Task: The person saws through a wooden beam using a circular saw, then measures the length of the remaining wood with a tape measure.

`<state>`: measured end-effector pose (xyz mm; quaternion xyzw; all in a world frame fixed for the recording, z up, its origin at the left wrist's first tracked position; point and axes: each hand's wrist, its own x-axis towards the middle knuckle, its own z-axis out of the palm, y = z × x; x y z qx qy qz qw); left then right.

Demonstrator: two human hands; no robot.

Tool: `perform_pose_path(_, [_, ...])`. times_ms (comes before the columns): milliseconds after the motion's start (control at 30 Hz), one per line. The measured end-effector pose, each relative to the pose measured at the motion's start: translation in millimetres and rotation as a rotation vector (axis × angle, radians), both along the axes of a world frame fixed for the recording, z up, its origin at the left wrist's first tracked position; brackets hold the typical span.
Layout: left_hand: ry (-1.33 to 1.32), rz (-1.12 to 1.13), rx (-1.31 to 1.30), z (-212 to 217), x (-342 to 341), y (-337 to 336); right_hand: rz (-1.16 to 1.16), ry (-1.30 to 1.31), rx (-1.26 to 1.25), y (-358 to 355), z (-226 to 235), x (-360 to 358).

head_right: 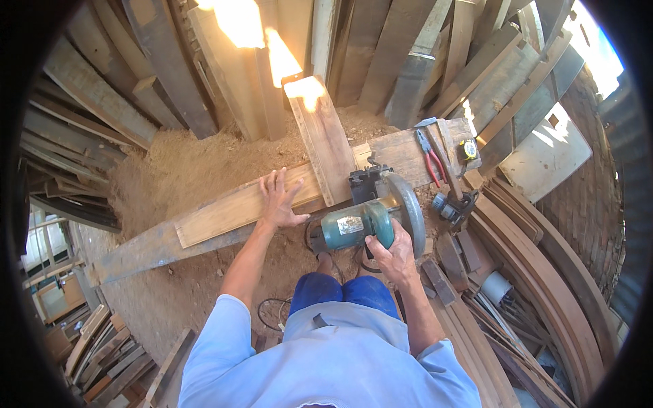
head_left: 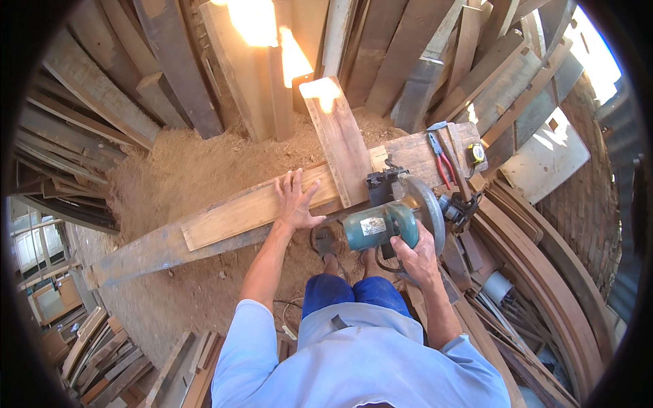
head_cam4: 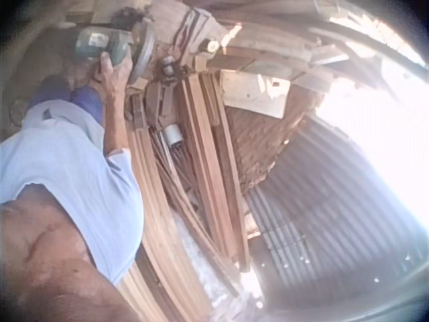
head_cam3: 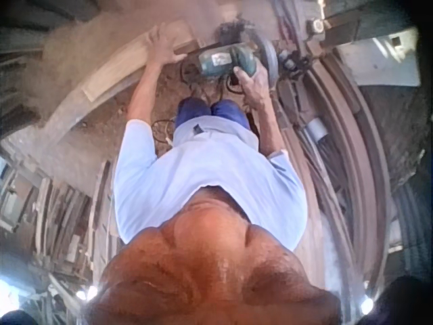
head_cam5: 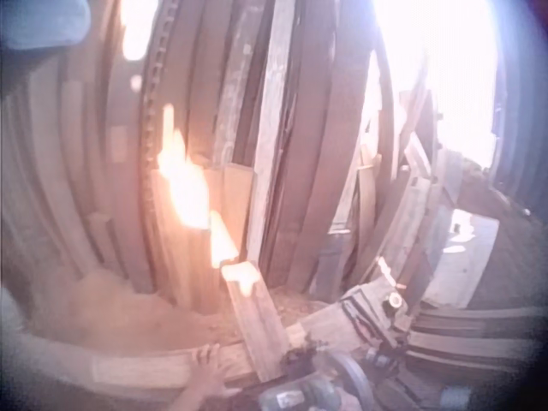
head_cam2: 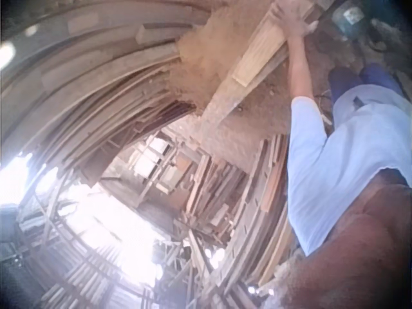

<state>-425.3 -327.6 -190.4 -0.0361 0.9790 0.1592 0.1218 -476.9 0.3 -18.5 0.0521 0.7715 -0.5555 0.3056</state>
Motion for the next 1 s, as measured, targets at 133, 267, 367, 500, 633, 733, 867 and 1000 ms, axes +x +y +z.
perform_pose_path(133, [-0.031,-0.001,-0.032,1,-3,3,0.034,0.039,0.005,-5,-5,-2])
perform_pose_path(267, [-0.024,0.006,-0.02,1,-2,2,0.086,0.034,0.019,-15,-2,-5])
perform_pose_path(367, [-0.005,0.007,-0.006,1,0,2,0.129,0.066,0.066,-22,-3,-5])
perform_pose_path(500, [0.02,0.01,0.015,0,0,3,0.173,0.095,0.095,-29,-4,-6])
perform_pose_path(633, [0.01,0.022,0.029,0,-1,4,0.178,0.072,0.113,-36,-12,-2])
perform_pose_path(733, [-0.01,0.031,0.029,0,0,3,0.169,0.064,0.083,-44,-7,-1])
perform_pose_path(867, [-0.011,0.028,0.02,-1,1,2,0.159,0.052,0.053,-50,-11,-2])
perform_pose_path(1000, [-0.021,0.044,0.036,0,0,5,0.16,0.028,0.003,-55,-14,-7])
